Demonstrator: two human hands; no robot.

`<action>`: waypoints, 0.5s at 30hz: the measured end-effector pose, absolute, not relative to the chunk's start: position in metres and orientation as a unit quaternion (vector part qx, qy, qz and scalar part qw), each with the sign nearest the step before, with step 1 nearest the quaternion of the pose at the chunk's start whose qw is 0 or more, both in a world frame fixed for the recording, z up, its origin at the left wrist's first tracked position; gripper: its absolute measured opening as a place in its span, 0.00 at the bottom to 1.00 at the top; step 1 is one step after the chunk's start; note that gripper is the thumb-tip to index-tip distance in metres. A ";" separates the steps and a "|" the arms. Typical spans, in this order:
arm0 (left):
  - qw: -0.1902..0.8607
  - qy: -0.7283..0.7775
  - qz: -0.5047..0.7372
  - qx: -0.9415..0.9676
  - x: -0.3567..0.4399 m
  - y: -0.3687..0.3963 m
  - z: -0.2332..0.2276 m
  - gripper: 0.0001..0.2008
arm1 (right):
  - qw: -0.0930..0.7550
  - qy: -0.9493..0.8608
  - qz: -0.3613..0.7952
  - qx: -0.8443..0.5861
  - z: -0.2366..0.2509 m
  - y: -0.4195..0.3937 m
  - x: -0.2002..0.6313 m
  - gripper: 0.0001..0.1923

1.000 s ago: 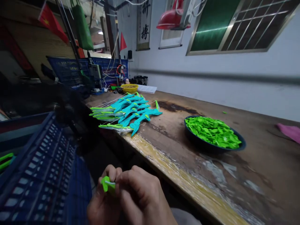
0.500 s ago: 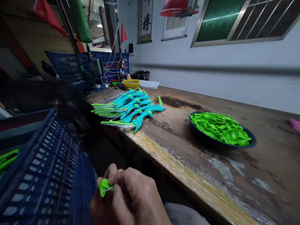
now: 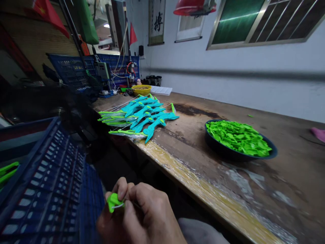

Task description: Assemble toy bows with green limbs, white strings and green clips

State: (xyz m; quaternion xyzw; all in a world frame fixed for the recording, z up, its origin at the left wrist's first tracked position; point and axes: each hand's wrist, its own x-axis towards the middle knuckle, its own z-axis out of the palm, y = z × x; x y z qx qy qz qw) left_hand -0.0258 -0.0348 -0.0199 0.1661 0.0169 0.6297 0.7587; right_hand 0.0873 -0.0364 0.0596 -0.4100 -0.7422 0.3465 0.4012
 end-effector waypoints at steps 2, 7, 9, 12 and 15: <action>0.759 0.014 0.629 0.166 -0.024 -0.034 -0.020 0.16 | 0.422 -0.737 0.345 -0.400 0.059 -0.036 0.086 0.10; 0.763 0.027 0.627 0.153 -0.020 -0.032 -0.021 0.13 | 0.446 -0.762 0.301 -0.360 0.052 -0.034 0.085 0.09; 0.758 0.034 0.631 0.164 -0.021 -0.029 -0.022 0.10 | 0.438 -0.791 0.265 -0.336 0.046 -0.034 0.086 0.09; 0.756 0.080 0.620 0.192 -0.023 -0.025 -0.028 0.10 | 0.417 -0.829 0.185 -0.325 0.038 -0.034 0.087 0.20; 0.744 0.157 0.601 0.246 -0.024 -0.022 -0.036 0.12 | 0.393 -0.839 0.052 -0.372 0.032 -0.035 0.086 0.21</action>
